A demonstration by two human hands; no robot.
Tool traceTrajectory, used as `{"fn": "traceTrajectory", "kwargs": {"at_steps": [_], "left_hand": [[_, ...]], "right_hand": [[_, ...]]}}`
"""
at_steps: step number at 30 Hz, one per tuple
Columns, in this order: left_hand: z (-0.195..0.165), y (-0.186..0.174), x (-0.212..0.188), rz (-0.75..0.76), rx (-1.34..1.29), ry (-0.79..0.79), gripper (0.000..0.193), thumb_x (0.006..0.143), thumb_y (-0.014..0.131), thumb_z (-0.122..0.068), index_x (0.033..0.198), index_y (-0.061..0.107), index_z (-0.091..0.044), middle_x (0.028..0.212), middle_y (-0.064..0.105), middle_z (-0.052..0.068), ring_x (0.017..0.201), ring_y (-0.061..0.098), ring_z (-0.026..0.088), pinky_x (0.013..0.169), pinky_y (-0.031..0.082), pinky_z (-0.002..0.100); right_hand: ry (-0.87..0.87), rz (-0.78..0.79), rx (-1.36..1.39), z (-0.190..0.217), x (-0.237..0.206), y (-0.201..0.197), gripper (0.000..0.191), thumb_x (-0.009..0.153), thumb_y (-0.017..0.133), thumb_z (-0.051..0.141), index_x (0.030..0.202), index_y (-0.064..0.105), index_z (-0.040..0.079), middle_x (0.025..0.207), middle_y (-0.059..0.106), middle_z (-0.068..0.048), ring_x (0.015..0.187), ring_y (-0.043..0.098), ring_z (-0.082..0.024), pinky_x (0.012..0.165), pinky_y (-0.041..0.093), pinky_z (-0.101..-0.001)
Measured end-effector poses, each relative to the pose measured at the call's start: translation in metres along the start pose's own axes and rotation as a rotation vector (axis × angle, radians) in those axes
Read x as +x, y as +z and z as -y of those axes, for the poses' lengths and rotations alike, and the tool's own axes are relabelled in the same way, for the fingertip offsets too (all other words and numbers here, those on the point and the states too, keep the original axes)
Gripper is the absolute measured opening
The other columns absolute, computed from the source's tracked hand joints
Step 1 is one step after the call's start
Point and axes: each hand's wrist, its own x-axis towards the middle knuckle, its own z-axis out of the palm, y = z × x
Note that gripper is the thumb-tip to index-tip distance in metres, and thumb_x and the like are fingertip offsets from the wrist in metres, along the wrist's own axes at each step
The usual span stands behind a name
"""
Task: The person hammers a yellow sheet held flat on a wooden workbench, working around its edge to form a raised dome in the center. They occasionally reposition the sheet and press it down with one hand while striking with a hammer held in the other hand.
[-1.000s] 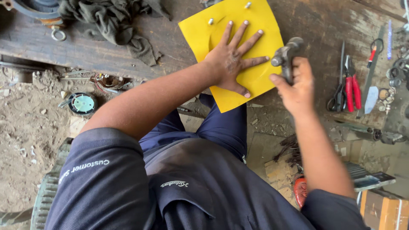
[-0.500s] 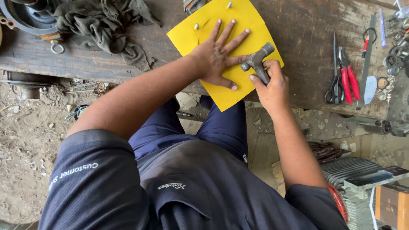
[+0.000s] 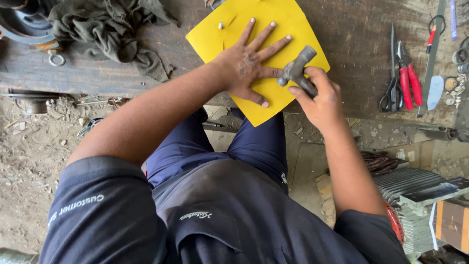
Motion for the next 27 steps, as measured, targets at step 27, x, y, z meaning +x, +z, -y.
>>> {"fn": "traceTrajectory", "kwargs": {"at_steps": [27], "left_hand": [[-0.004,-0.005,0.028,0.04,0.099,-0.102,0.123,0.056,0.055,-0.1,0.161,0.032,-0.039,0.172,0.004,0.014,0.154,0.001,0.05,0.113,-0.001,0.081]], "right_hand": [[-0.188,0.286,-0.178,-0.01,0.022,-0.038,0.031,0.1,0.074,0.021,0.122,0.064,0.002,0.113,0.071,-0.017,0.102,0.07,-0.04,0.085,0.056,-0.046]]}}
